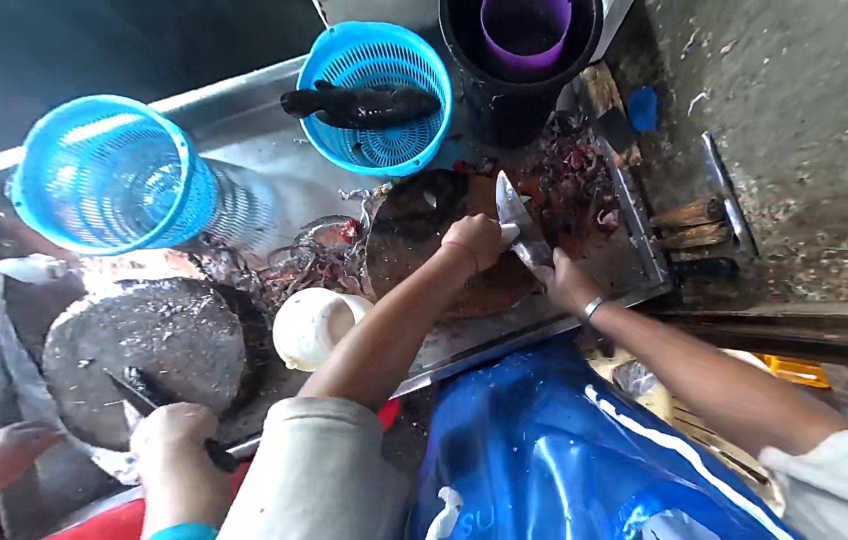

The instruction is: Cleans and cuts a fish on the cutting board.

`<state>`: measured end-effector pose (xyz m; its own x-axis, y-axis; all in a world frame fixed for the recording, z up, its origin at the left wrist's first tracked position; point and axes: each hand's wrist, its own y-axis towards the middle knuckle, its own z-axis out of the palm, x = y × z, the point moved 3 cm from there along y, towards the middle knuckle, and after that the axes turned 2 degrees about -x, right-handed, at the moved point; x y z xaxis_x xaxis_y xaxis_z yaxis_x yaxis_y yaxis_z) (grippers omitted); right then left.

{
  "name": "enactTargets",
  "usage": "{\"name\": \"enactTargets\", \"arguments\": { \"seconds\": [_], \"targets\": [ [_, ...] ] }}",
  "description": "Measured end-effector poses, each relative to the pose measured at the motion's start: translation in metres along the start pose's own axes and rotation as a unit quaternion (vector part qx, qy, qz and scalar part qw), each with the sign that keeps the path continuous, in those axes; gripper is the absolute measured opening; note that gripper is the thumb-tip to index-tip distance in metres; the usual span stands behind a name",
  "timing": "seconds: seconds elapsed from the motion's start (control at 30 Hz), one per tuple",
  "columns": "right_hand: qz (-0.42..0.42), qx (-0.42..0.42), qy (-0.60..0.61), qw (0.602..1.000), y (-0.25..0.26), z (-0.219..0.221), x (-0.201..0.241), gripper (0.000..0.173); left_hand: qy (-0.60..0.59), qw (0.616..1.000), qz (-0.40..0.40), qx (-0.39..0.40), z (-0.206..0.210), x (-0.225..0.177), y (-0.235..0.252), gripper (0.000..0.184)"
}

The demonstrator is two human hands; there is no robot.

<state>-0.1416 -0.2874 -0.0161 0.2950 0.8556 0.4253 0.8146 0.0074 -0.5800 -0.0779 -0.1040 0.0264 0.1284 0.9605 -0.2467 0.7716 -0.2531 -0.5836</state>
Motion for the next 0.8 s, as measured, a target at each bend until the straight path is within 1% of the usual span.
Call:
{"name": "enactTargets", "arguments": {
  "seconds": [0.07,0.1,0.13,0.2,0.23,0.27,0.3,0.37,0.43,0.5,0.57,0.63,0.7,0.8],
  "targets": [
    [0.031,0.077,0.002,0.997,-0.003,-0.036,0.010,0.045,0.014,1.000,0.016,0.004,-0.003,0.003,0.005,0.032],
    [0.038,0.088,-0.004,0.995,-0.004,-0.044,0.015,0.044,0.014,1.000,0.017,0.000,-0.006,0.004,0.008,0.032],
    [0.035,0.071,-0.006,0.997,-0.006,-0.037,0.017,0.043,0.009,1.000,0.015,-0.004,-0.006,0.005,0.009,0.030],
    [0.010,-0.002,-0.010,1.000,-0.009,0.002,0.017,0.039,-0.013,1.000,0.012,-0.018,-0.005,0.009,0.011,0.029],
    [0.005,-0.021,-0.016,1.000,-0.006,0.012,0.018,0.040,-0.022,0.999,0.010,-0.022,-0.008,0.012,0.014,0.033],
    [-0.003,-0.023,-0.026,0.999,-0.001,0.010,0.020,0.041,-0.023,0.999,0.009,-0.028,-0.011,0.018,0.018,0.037],
    [-0.016,-0.017,-0.035,0.999,0.000,-0.001,0.023,0.041,-0.018,0.999,0.011,-0.031,-0.011,0.024,0.021,0.040],
    [-0.048,-0.007,-0.068,0.996,0.002,-0.038,0.020,0.040,-0.009,0.999,0.011,-0.033,-0.008,0.032,0.020,0.043],
    [-0.081,-0.009,-0.140,0.987,0.007,-0.080,0.007,0.040,0.004,0.999,0.008,-0.032,-0.008,0.029,0.020,0.044],
    [-0.107,0.020,-0.245,0.963,0.013,-0.114,-0.001,0.041,0.016,0.999,0.004,-0.033,-0.011,0.024,0.023,0.043],
    [-0.125,0.056,-0.350,0.927,0.010,-0.133,-0.003,0.039,0.026,0.999,0.006,-0.029,-0.011,0.021,0.026,0.044],
    [-0.140,0.067,-0.428,0.890,0.004,-0.149,0.002,0.038,0.033,0.999,0.007,-0.031,-0.014,0.018,0.028,0.043],
    [-0.152,0.066,-0.489,0.856,-0.005,-0.161,0.014,0.036,0.052,0.998,0.009,-0.020,-0.017,0.009,0.028,0.042],
    [-0.182,0.067,-0.558,0.807,-0.014,-0.169,0.050,0.027,0.086,0.996,0.023,-0.004,-0.021,-0.001,0.030,0.041]
  ]
}}
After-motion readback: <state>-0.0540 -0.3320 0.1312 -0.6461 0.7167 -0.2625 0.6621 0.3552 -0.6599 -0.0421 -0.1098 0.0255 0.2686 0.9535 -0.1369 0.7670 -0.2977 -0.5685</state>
